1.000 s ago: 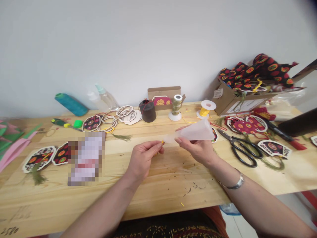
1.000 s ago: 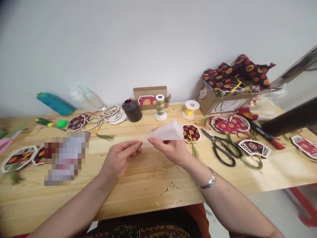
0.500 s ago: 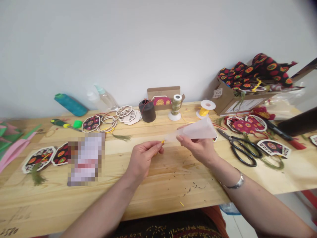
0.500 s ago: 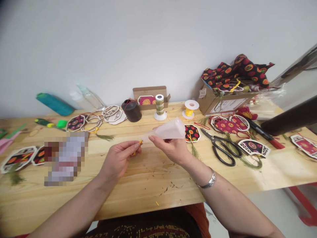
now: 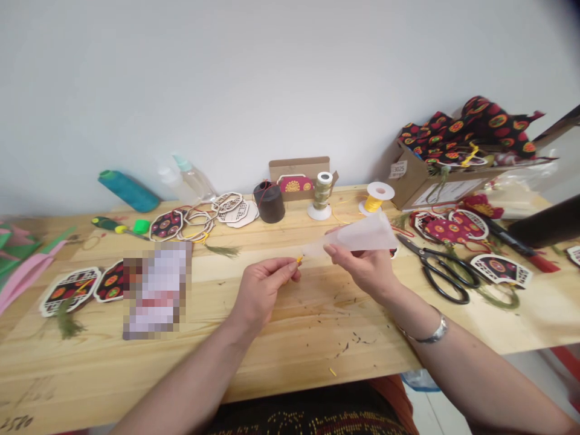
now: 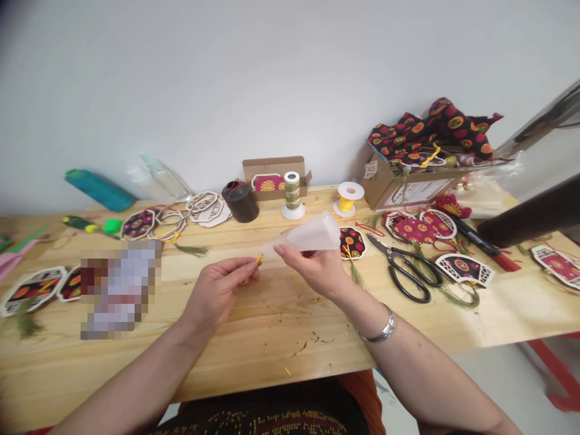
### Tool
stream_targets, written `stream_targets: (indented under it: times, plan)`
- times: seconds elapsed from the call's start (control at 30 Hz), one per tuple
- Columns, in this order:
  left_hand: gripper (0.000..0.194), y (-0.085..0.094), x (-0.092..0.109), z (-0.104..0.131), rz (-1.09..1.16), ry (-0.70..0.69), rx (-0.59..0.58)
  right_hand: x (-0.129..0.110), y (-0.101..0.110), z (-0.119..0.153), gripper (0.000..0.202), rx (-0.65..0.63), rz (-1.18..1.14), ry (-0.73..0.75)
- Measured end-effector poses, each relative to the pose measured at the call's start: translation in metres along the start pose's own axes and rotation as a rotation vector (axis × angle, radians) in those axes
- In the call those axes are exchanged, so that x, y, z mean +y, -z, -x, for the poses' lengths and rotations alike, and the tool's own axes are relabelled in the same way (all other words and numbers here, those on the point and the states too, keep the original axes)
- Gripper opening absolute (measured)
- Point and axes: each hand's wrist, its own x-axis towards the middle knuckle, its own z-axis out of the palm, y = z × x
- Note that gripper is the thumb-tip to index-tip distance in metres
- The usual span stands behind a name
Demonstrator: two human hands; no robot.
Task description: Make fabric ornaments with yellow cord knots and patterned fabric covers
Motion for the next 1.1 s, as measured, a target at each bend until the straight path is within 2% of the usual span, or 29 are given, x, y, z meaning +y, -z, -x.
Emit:
stream_targets:
  times: [0.17,0.37,0.5,0.9,1.1]
  plan:
    - [0.007,-0.001,0.002,0.004,-0.178,-0.093,0.024,-0.004,0.0,-0.001,0.019,-0.03,-0.017,-0.039]
    - [0.014,-0.002,0.0,0.01,-0.465,-0.418,0.042,-0.007,0.0,0.001,0.021,-0.074,0.033,-0.017]
    - [0.018,-0.002,-0.003,0.013,-0.565,-0.529,0.042,-0.005,0.0,0.002,0.018,-0.093,0.052,-0.009]
    - [0.013,0.0,-0.003,0.009,-0.518,-0.445,0.054,-0.006,0.003,-0.002,0.019,-0.009,0.047,0.049]
    - [0.012,0.001,-0.004,0.007,-0.466,-0.38,0.035,-0.004,0.001,0.0,0.014,-0.064,0.052,0.065]
